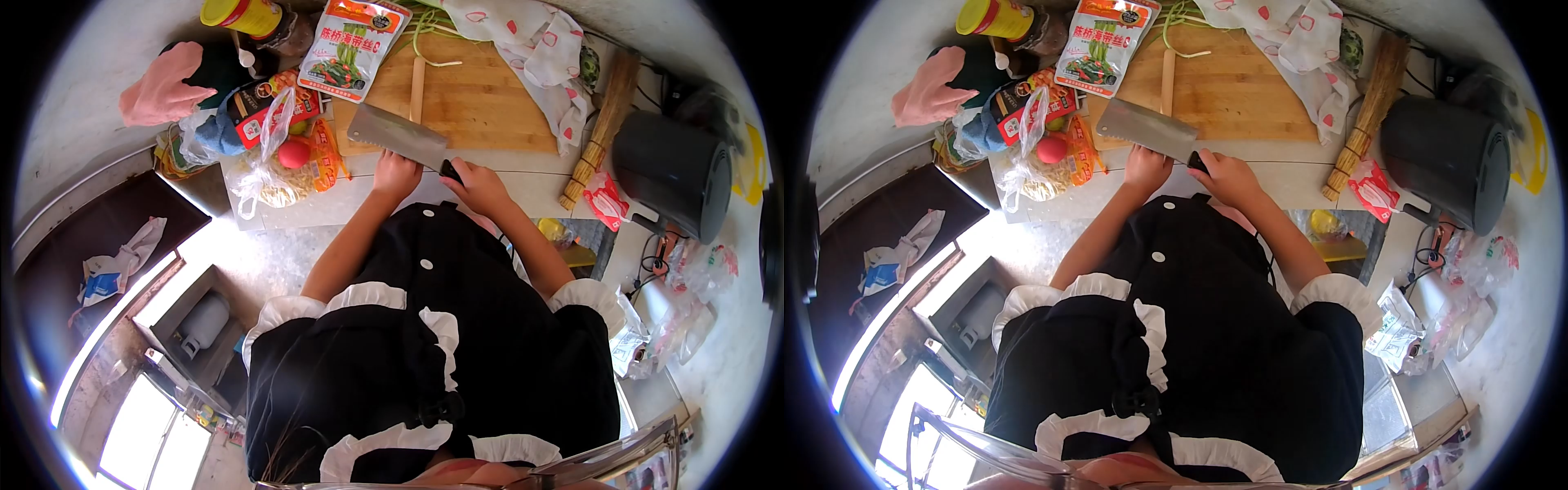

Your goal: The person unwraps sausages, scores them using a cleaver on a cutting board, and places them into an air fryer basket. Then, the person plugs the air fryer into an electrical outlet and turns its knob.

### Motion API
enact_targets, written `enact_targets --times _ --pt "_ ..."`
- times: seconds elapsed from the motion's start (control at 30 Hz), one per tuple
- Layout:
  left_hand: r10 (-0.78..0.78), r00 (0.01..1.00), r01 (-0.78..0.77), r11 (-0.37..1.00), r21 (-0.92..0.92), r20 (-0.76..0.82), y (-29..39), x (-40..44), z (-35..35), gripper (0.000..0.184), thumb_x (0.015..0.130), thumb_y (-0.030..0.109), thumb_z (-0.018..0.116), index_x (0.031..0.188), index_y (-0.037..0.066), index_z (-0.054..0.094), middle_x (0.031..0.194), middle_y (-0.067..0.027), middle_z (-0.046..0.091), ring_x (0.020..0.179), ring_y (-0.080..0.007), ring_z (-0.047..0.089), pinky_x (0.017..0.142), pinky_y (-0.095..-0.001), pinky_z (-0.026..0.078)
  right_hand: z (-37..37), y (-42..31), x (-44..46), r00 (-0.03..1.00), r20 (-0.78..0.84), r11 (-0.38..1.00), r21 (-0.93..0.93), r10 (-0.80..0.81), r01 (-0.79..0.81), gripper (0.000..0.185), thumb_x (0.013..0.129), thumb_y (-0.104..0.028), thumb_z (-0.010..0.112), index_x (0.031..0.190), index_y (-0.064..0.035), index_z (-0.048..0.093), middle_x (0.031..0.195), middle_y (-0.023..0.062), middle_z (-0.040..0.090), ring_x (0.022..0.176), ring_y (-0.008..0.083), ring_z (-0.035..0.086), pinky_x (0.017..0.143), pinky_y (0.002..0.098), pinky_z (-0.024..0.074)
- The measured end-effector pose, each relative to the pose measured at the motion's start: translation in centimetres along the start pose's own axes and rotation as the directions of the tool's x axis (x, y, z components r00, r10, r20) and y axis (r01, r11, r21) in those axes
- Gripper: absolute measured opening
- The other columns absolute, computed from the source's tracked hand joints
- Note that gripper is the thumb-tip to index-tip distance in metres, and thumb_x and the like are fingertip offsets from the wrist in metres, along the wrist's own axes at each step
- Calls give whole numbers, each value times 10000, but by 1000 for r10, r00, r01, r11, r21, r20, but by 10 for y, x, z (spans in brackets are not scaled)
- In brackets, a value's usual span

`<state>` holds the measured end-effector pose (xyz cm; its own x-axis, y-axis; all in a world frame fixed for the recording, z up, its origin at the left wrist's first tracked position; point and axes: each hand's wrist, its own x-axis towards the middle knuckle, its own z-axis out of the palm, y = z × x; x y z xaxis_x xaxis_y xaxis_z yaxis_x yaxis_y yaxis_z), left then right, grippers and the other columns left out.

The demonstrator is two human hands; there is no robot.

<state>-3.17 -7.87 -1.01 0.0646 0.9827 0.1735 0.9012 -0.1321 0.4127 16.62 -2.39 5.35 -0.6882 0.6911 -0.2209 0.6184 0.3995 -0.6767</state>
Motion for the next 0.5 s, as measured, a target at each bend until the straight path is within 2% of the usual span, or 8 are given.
enact_targets --times 0.2,0.3,0.4,0.5 --pt "-13 1000 13 1000 -18 -13 1 1 -3 267 727 149 659 975 49 672 995 -185 605 945 -384 573 847 -444 482 3 5 3 1000 -23 1000 -20 -12 12 386 867 -405 588 982 -45 505 795 172 624 710 392 608 590 466 488" --pt "-53 997 56 997 -53 58 2 0 -4 303 750 155 623 1016 12 651 1066 -200 590 1016 -392 545 909 -457 447 5 11 5 999 -26 999 -29 -22 21 391 863 -411 590 991 -51 508 797 168 623 707 389 609 584 464 490" --pt "-19 1000 18 999 -45 -16 2 1 -4 263 726 132 653 965 24 662 977 -194 600 935 -387 573 844 -450 480 4 11 7 999 -31 999 -30 -16 15 390 860 -415 592 1000 -60 509 809 164 624 703 389 609 582 462 491" --pt "-25 1000 25 998 -57 -8 1 1 -4 242 721 118 643 939 14 656 962 -200 597 920 -391 572 838 -453 480 3 11 8 1000 -29 1000 -28 -10 10 389 859 -416 592 1009 -67 508 823 162 625 703 389 609 583 461 492"
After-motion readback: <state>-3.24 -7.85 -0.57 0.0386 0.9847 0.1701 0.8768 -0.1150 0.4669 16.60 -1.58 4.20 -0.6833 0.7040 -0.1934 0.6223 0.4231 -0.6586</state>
